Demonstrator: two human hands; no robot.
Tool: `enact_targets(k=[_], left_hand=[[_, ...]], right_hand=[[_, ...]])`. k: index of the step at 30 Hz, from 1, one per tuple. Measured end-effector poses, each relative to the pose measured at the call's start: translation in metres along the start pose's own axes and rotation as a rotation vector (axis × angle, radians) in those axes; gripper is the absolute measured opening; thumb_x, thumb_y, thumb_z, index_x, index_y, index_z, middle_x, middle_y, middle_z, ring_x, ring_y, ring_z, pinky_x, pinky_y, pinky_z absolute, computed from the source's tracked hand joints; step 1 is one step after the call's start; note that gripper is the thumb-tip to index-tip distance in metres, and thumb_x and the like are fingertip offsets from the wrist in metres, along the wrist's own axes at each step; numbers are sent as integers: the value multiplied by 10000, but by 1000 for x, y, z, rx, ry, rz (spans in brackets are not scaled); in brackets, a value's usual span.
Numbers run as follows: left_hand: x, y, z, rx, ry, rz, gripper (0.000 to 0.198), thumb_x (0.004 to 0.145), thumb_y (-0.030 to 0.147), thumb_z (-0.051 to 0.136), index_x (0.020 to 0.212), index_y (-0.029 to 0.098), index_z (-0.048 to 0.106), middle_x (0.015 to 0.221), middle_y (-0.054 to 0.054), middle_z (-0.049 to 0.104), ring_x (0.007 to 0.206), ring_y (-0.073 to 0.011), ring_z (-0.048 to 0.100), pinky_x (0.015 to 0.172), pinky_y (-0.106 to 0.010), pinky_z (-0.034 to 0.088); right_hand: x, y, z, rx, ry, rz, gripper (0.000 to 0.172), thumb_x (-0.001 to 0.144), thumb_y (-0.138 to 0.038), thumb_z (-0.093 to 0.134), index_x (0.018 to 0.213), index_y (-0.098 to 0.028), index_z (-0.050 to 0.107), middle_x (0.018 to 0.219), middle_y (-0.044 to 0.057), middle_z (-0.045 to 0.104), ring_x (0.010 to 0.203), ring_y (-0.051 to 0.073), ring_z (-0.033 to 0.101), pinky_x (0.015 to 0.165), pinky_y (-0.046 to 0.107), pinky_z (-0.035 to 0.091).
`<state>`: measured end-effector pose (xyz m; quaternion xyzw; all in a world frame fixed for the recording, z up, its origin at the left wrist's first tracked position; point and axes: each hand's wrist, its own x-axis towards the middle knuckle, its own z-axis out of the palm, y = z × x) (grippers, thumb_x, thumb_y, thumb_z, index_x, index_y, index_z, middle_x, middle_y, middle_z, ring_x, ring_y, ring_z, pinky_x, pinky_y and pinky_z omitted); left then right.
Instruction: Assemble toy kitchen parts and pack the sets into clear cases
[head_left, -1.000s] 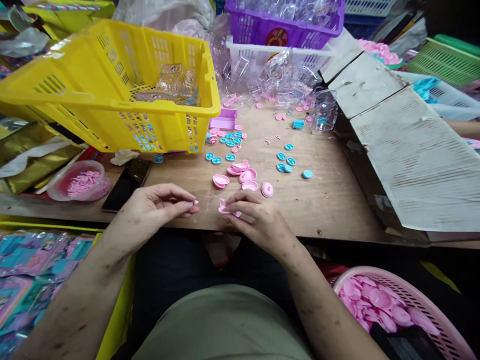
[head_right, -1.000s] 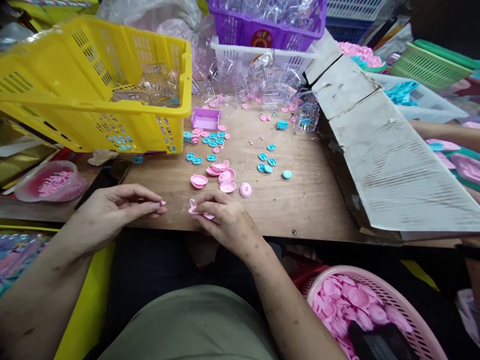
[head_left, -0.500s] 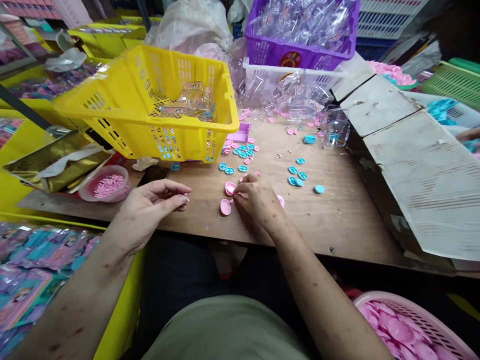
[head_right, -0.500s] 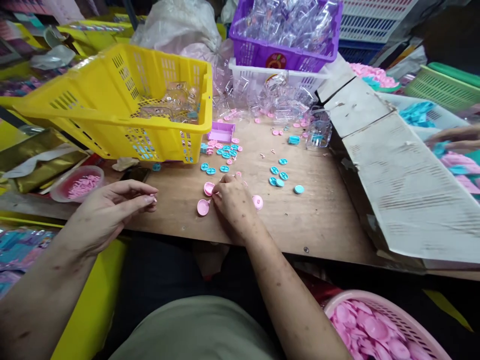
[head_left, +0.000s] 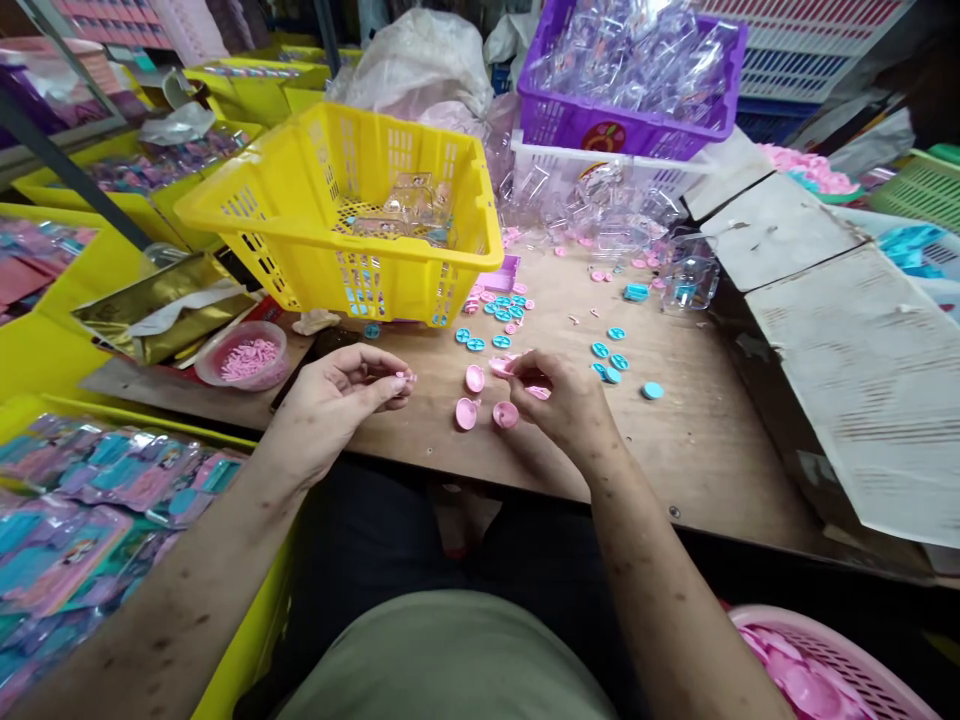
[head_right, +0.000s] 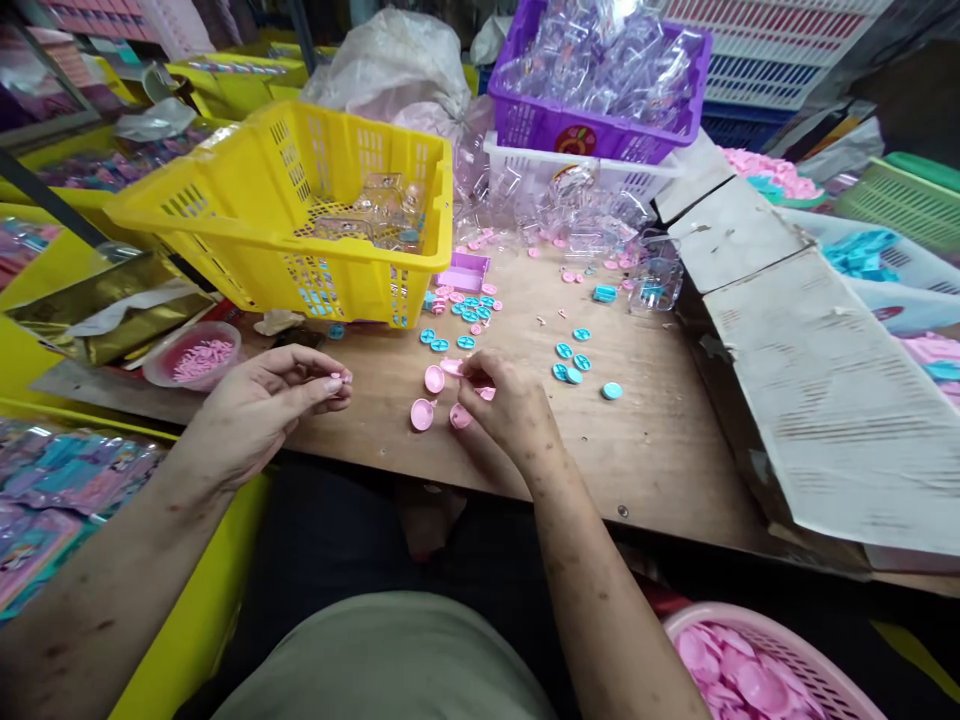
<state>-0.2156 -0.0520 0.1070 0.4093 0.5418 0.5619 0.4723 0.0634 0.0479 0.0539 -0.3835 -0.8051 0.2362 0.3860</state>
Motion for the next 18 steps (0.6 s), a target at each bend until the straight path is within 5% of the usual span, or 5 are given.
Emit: enact_targets(k=[7,12,18], left_hand=[[-18,4,23,59,-221,100,152,865,277,928,928,168,844,896,-46,812,864,-165,792,889,-251,663],[-33,5,36,-25,-371,49,38,891,193,859,874,172,834,928,-40,812,839,-149,790,839,-224,665],[-43,4,40,45,-395,36,60,872,168,897,910,190,855,878,-13,816,827,-131,770,795,-168,638]], right_hand=[[-39,-58,-20,139,-82,-357,215,1044,-130,801,1212,-266,794,1048,30,739,953,171,738,870,287,642],[-57,-68,-22,232,-109,-350,197,1050,-121,786,1191,-257,798,1032,26,700,939,162,718,846,275,642],[-68,-65,-22,333,-140,-323,145,1010,-150,864,1119,-218,796,1007,5,684,892,125,724,847,231,633]])
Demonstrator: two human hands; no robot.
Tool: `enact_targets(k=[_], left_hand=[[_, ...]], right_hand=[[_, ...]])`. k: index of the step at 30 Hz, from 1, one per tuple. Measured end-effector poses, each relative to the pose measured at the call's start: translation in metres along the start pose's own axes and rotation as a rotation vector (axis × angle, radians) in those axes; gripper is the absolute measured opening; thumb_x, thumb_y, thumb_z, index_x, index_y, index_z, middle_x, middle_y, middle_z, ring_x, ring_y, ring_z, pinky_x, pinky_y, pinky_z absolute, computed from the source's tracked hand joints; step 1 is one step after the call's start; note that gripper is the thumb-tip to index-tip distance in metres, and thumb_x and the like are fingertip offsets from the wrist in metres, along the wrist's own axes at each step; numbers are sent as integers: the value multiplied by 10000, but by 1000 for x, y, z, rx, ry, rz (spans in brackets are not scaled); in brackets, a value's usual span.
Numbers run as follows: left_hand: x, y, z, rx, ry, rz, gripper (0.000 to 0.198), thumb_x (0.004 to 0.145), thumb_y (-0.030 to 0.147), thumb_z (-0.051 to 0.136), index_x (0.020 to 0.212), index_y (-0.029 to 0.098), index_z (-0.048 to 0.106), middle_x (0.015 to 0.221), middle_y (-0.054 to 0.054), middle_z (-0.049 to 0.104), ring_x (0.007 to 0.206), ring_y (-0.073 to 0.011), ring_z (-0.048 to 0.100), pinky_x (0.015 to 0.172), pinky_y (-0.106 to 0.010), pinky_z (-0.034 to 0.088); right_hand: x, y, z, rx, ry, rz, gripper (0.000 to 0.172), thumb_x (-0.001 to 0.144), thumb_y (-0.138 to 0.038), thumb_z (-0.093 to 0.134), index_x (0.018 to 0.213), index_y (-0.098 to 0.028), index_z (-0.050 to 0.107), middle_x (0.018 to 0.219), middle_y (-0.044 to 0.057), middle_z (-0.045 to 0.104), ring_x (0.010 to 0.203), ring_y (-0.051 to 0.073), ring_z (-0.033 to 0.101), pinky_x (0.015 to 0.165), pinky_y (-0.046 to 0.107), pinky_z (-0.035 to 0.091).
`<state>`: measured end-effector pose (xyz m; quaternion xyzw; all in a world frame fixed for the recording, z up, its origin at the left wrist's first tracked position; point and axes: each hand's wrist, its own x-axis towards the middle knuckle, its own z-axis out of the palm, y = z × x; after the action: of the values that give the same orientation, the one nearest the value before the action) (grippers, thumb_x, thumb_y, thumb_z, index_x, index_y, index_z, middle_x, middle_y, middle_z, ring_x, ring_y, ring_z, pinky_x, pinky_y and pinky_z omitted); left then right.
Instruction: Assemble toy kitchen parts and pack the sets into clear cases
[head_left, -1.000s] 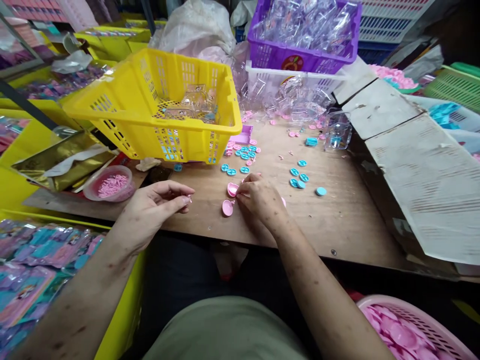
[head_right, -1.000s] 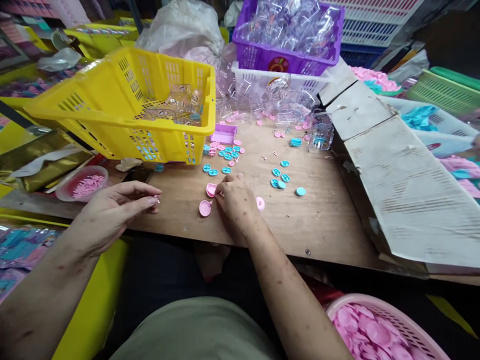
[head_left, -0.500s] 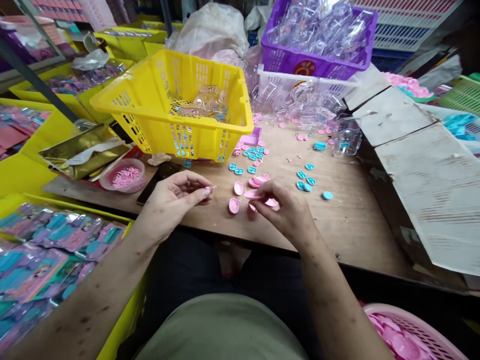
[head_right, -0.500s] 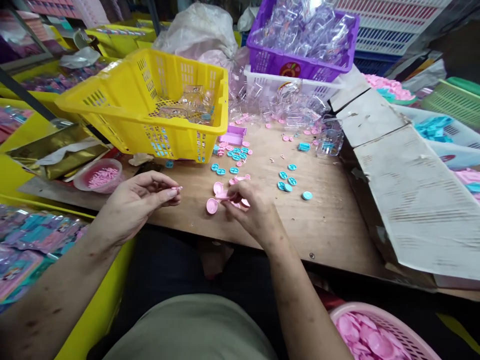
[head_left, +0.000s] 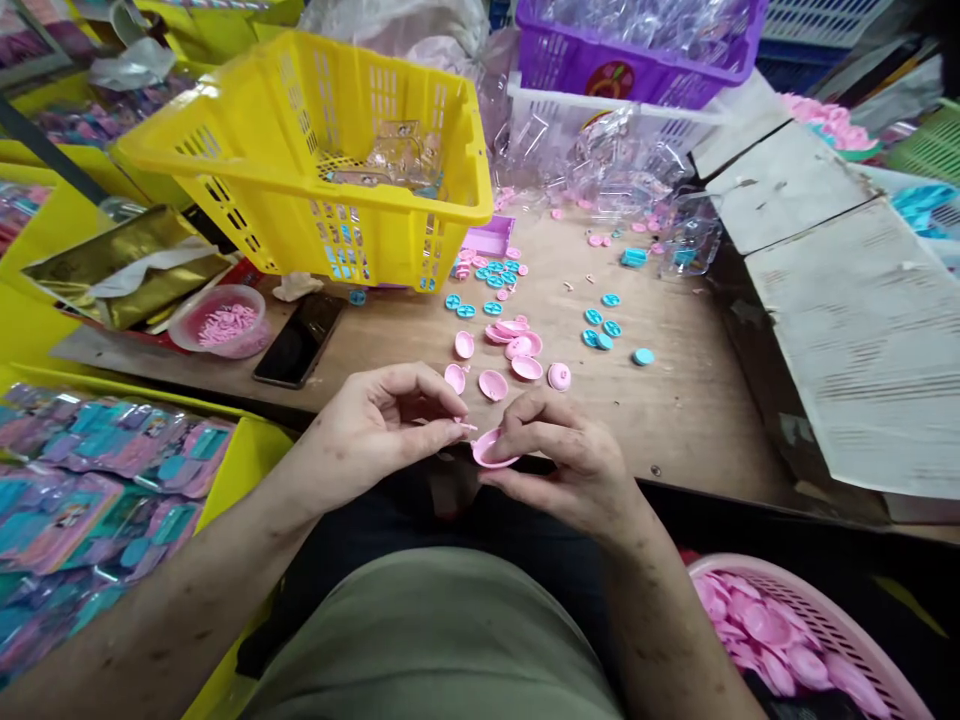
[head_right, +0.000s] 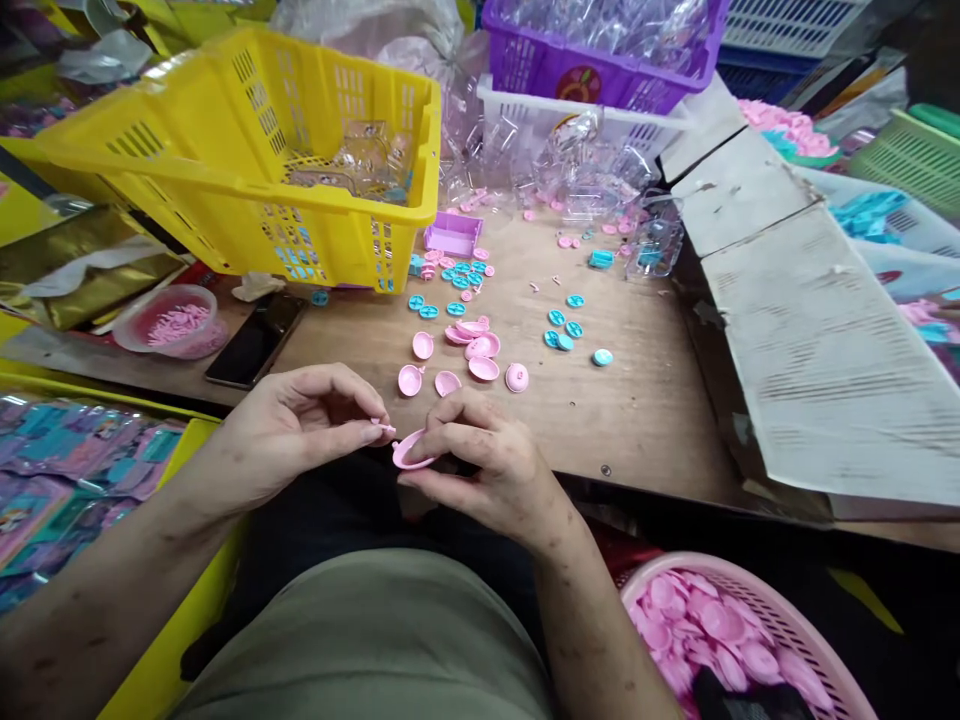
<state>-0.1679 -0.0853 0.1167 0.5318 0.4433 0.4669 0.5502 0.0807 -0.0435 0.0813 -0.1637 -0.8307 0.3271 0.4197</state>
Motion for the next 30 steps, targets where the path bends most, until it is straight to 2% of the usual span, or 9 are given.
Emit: enact_targets(k=[5,15,18,22,27,30], left_hand=[[-3,1,2,63,-54,-15,19,907,195,876,925,200,880,898,-24,837,819,-146,791,766,-170,647],[-3,4,-1,139,-100,-10,77,909,157,844,942,205,893,875,-21,845,778,-152,801,727,-172,647],[-2,8,-5,226,-173,-18,91,930,206,844,984,235,910,904,-16,860,815,-163,811,755,-188,653],[1,12,-9,333,-275,-17,161,944,187,795,1013,262,919,932,-2,873,841,-162,818,794,-196,652],[1,1,-7,255,-282,-96,105,962,246,795,982,235,898,901,-18,862,802,-175,812,745,-216,656],[-1,-8,-3,207,-225,-71,122,992,309,790,1002,226,879,945,-35,856,852,-183,812,773,-225,660]], right_hand=[[-1,-5,-3,-17,-19,16,82,1037,-189,849,1105,-222,817,978,6,678,862,127,727,809,235,633],[-2,-8,-7,-32,-67,21,44,1068,-213,815,1112,-207,811,988,22,696,878,138,726,796,238,632],[-3,-10,-7,-48,-110,30,61,1068,-201,811,1129,-204,808,1028,33,712,907,140,736,824,238,633],[-5,-12,-6,-69,-114,15,90,1050,-185,829,1137,-184,804,1048,39,710,912,133,730,840,225,626],[-8,-8,1,-49,-71,35,118,1030,-182,855,1138,-181,806,1036,39,697,918,138,729,858,237,630],[-8,-7,11,-80,-36,38,102,1046,-174,832,1142,-195,807,1042,40,691,932,147,725,863,256,639]])
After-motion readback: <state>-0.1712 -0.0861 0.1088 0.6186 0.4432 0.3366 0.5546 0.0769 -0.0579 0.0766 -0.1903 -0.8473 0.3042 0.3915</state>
